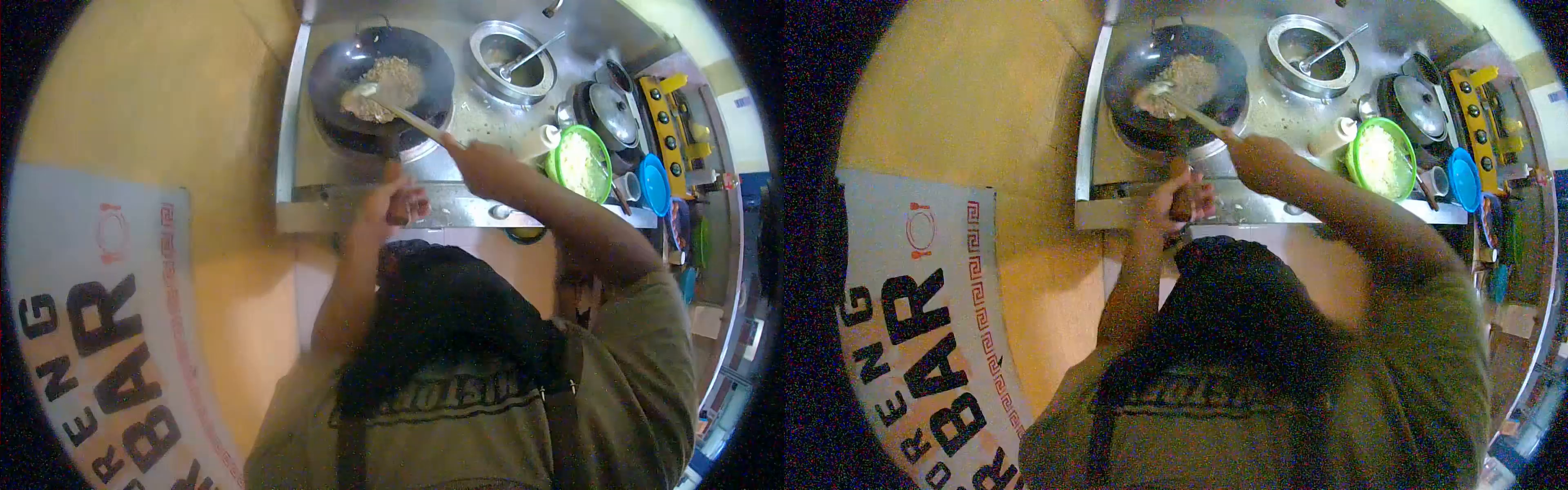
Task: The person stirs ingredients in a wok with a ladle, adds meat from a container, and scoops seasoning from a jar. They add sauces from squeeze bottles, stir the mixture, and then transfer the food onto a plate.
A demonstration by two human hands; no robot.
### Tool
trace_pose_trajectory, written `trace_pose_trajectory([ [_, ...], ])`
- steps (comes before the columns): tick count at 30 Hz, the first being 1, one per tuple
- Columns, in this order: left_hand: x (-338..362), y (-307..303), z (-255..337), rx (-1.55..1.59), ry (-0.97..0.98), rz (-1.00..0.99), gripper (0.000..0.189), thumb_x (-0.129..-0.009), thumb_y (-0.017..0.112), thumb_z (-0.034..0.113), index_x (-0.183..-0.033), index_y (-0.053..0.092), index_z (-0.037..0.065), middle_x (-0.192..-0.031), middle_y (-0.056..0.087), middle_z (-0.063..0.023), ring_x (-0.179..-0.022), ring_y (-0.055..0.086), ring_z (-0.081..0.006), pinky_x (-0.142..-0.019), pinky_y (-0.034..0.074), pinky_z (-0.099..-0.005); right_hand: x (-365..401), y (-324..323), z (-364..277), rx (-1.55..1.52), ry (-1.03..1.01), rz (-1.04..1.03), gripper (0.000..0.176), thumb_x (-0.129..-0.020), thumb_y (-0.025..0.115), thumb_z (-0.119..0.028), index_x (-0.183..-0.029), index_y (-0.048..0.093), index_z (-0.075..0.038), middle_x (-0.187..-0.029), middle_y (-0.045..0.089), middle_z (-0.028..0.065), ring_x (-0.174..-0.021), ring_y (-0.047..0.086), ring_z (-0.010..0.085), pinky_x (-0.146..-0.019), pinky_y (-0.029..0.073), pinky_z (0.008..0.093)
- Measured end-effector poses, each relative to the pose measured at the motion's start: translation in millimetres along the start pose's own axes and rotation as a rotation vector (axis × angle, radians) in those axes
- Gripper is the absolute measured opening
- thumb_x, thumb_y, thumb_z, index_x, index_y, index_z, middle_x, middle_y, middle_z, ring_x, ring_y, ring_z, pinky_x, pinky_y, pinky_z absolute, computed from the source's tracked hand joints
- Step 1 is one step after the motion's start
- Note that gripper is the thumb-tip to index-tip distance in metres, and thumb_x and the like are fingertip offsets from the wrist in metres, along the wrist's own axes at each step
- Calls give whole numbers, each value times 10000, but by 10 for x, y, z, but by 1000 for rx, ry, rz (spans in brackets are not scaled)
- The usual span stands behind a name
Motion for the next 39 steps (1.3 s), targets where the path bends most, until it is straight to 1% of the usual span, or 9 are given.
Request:
trace_pose_trajectory([
  [4,-16,240,26,-176,-38,-28,188,-825,529,181,-683,466,74,-534,496,-48,-471,510,-192,-450,441,-317,540,-138,93,146,111,-90,532,-808,429,-49,-1306,261,31,-735,598,213,-648,605,355,-575,489,440],
  [7,511,727,-129,178,-56,-98,190,-832,517,189,-683,465,84,-529,471,-30,-453,484,-176,-443,428,-294,554,-327,307,219,64,-24,484,-828,422,-76,-1275,290,54,-743,610,198,-655,613,337,-567,502,427],
  [11,942,710,158,151,68,-342,148,-858,517,183,-743,469,102,-534,440,14,-441,448,-112,-433,418,-284,1210,-717,23,164,91,-319,667,-736,468,14,-1355,221,-11,-766,587,208,-661,601,342,-589,478,434],
  [13,1026,661,131,179,-5,-240,139,-861,515,173,-761,480,82,-563,475,-6,-478,472,-110,-466,428,-277,1219,-784,-171,243,135,-359,672,-724,471,13,-1350,230,-7,-781,589,203,-668,604,336,-606,482,439],
  [18,1144,687,-60,-204,47,-74,201,-858,505,199,-713,480,62,-601,492,-42,-550,516,-164,-550,458,-289,962,-686,170,227,112,-216,619,-747,462,5,-1337,296,-78,-771,578,193,-687,603,331,-603,479,430],
  [21,1184,730,5,135,9,-195,199,-861,503,193,-718,486,56,-599,492,-41,-548,504,-168,-556,452,-291,846,-723,436,332,28,63,598,-780,499,-62,-1342,307,-130,-856,560,188,-669,589,332,-580,482,407],
  [29,278,225,167,194,52,-255,122,-833,555,131,-754,483,70,-626,496,-16,-530,484,-114,-492,423,-271,909,-766,585,566,97,124,537,-790,498,-88,-1305,360,-150,-876,557,179,-703,607,294,-567,511,384],
  [30,252,186,151,171,66,-281,128,-831,559,136,-752,485,69,-632,502,-16,-529,485,-113,-496,424,-271,796,-630,670,430,209,65,602,-756,503,-39,-1320,358,-193,-1044,535,242,-790,608,349,-643,501,405],
  [39,-187,-296,8,102,51,-249,113,-834,560,167,-791,489,91,-633,488,-7,-528,494,-115,-508,437,-285,-677,230,482,-286,275,296,494,-807,400,-78,-1298,346,-91,-856,588,284,-770,595,416,-705,472,497],
])
Point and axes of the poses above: each hand's wrist, its own x-axis away from the middle knuckle, its own y-axis out of the palm, z = x × y, the point moved 3 cm from there along -x, towards the middle knuckle
